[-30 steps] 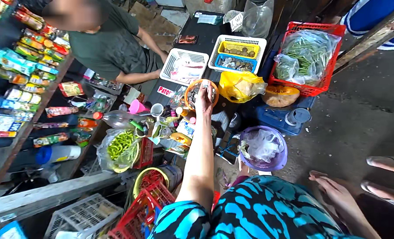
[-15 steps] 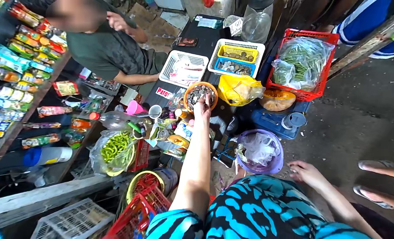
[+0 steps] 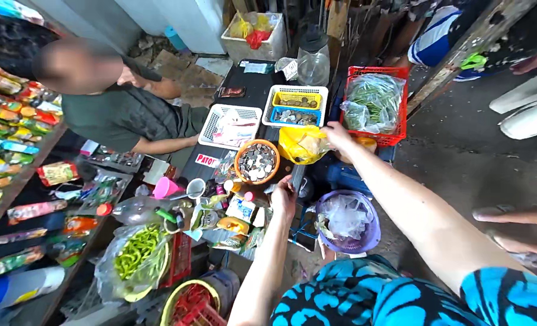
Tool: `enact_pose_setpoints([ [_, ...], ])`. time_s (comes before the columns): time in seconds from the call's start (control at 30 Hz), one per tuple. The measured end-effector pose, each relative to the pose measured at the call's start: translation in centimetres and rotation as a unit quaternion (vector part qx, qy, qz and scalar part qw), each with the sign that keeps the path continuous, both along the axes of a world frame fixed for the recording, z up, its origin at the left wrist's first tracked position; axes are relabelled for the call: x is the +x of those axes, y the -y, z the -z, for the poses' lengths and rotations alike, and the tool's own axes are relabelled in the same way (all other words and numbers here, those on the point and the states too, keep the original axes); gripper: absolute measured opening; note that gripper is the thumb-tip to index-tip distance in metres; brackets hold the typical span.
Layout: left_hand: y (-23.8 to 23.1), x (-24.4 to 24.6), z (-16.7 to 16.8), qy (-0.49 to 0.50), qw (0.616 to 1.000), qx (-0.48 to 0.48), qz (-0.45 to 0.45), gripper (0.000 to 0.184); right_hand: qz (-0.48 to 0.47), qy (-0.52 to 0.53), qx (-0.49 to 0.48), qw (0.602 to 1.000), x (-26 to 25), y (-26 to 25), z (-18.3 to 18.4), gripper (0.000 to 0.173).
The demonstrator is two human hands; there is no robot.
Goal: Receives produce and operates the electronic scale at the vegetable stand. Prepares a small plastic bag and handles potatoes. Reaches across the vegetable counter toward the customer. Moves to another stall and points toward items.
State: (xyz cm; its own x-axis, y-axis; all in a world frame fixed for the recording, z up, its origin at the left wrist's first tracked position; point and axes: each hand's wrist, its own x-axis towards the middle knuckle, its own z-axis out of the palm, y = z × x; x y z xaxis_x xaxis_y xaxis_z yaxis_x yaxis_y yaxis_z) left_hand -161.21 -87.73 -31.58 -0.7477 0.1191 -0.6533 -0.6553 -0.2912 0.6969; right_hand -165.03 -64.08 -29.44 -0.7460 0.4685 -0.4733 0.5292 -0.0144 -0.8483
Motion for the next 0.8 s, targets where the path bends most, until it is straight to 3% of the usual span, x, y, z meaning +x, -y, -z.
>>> enact_pose_setpoints([
  [0.07, -1.0, 1.6, -0.3, -0.045, 0.995, -0.042, 0.085, 0.038, -0.070, 0.007, 0.015, 0.997, 4.0, 1.4, 1.8, 0.051],
  [0.17, -3.4, 4.4, -0.7, -0.233, 0.923, -0.134, 0.275, 0.034, -0.074, 0.019, -0.141, 0.987, 12.6, 3.6, 2.5, 0.043],
  [0.23, -5.8, 7.0, -1.8, -0.354, 0.821, -0.164, 0.416, 0.032, 0.040, 0.008, -0.275, 0.961, 18.1, 4.8, 1.4, 0.053],
  [0.33, -10.1, 12.9, -4.0, -0.522, 0.590, -0.179, 0.590, 0.038, 0.199, -0.107, -0.451, 0.864, 26.2, 4.2, -0.4, 0.050],
  [0.4, -12.4, 17.9, -4.7, -0.620, 0.451, -0.152, 0.623, 0.036, 0.280, -0.141, -0.440, 0.842, 32.1, 3.5, -5.1, 0.051],
  [0.43, -13.4, 20.2, -4.6, -0.656, 0.408, -0.116, 0.624, 0.036, 0.366, -0.092, -0.388, 0.841, 34.4, 3.5, -9.3, 0.047],
  [0.47, -14.5, 22.3, -4.4, -0.679, 0.378, -0.071, 0.626, 0.037, 0.397, -0.073, -0.349, 0.846, 37.4, 3.1, -11.4, 0.042],
  [0.5, -15.5, 24.4, -4.1, -0.700, 0.352, -0.026, 0.621, 0.037, 0.407, -0.077, -0.310, 0.856, 40.9, 2.6, -11.7, 0.039],
  [0.57, -17.4, 29.0, -4.0, -0.721, 0.312, 0.047, 0.617, 0.037, 0.426, -0.087, -0.229, 0.871, 48.2, 2.0, -8.9, 0.038],
  [0.63, -18.5, 33.7, -4.4, -0.712, 0.274, 0.092, 0.640, 0.038, 0.490, -0.028, -0.186, 0.851, 54.7, 2.7, -8.4, 0.038],
  [0.7, -19.2, 38.5, -4.5, -0.684, 0.258, 0.142, 0.667, 0.045, 0.475, 0.030, -0.156, 0.866, 62.5, 4.8, -6.8, 0.041],
  [0.77, -19.9, 43.9, -4.2, -0.619, 0.268, 0.223, 0.704, 0.071, 0.447, 0.097, -0.121, 0.881, 69.9, 8.6, -4.7, 0.043],
  [0.8, -20.1, 46.8, -3.7, -0.580, 0.278, 0.257, 0.721, 0.090, 0.473, 0.133, -0.096, 0.865, 72.2, 11.5, -4.7, 0.040],
])
